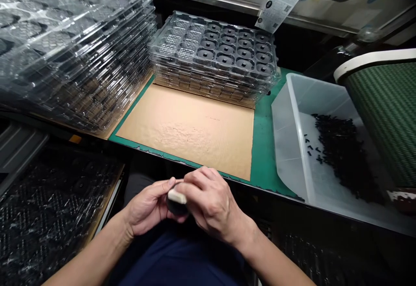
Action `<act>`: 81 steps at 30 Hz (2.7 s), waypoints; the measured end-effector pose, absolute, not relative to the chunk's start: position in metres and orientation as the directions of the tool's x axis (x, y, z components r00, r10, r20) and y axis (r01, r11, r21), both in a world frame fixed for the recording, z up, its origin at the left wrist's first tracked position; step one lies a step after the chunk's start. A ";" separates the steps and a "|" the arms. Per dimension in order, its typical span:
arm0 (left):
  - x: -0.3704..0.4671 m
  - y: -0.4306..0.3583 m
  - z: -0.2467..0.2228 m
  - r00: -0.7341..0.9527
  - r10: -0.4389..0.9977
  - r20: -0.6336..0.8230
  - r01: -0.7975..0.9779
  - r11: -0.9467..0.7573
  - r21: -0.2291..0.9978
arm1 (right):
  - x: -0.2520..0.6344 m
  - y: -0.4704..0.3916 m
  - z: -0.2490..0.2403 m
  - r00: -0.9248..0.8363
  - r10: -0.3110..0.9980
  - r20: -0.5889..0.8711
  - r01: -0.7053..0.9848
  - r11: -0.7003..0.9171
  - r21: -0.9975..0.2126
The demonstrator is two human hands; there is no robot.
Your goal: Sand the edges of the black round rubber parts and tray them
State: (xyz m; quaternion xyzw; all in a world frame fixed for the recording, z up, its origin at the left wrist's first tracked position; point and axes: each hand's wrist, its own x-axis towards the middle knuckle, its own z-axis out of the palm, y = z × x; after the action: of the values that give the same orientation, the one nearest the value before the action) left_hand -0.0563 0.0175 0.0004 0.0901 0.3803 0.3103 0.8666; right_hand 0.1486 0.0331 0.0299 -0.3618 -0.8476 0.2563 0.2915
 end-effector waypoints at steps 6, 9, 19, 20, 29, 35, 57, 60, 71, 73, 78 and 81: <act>-0.050 0.024 0.008 0.162 0.842 -0.515 -0.574 0.505 0.645 | 0.135 0.024 0.017 -0.232 0.962 -0.147 0.419 -0.038 -0.907; -0.045 0.023 0.009 0.109 0.885 -0.452 -0.544 0.434 0.719 | 0.128 0.023 0.027 -0.206 0.964 -0.168 0.333 -0.093 -0.938; -0.057 0.021 0.022 0.154 0.877 -0.456 -0.507 0.466 0.725 | 0.135 0.030 0.034 -0.238 0.953 0.190 0.616 0.299 -0.729; -0.060 0.020 0.021 0.189 0.859 -0.475 -0.492 0.501 0.711 | 0.136 0.030 0.034 -0.256 0.945 0.206 0.630 0.324 -0.706; -0.078 0.013 0.008 0.434 0.734 -0.522 -0.426 0.678 0.599 | 0.138 0.022 0.042 -0.418 0.883 0.214 0.617 0.449 -0.647; -0.074 0.010 0.003 0.548 0.695 -0.466 -0.418 0.710 0.567 | 0.142 0.020 0.046 -0.516 0.834 0.195 0.552 0.497 -0.670; -0.048 0.021 0.018 0.255 0.774 -0.580 -0.433 0.628 0.647 | 0.164 -0.010 -0.012 -0.166 0.971 -0.173 0.270 -0.124 -0.955; -0.040 0.016 0.018 0.286 0.811 -0.510 -0.423 0.585 0.692 | 0.152 -0.019 -0.016 -0.217 0.966 -0.144 0.209 -0.098 -0.973; -0.014 0.018 0.014 0.038 0.853 -0.520 -0.216 0.515 0.829 | 0.134 -0.024 -0.001 -0.242 0.969 0.056 0.116 0.086 -0.990; -0.013 0.018 0.011 0.049 0.820 -0.570 -0.252 0.562 0.788 | 0.133 -0.026 -0.003 -0.210 0.978 0.013 0.095 0.033 -0.995; -0.014 0.011 0.008 0.110 0.776 -0.621 -0.320 0.619 0.717 | 0.135 -0.028 -0.013 -0.123 0.978 -0.167 -0.016 -0.170 -0.985; -0.013 0.003 0.012 0.169 0.783 -0.599 -0.356 0.615 0.704 | 0.142 -0.026 -0.019 -0.092 0.973 -0.212 -0.050 -0.218 -0.975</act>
State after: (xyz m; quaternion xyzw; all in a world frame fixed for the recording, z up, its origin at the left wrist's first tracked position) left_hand -0.0130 0.0033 0.0118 0.2072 0.5157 0.3869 0.7358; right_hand 0.1420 -0.0260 -0.0186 -0.5139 -0.4489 0.5871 0.4355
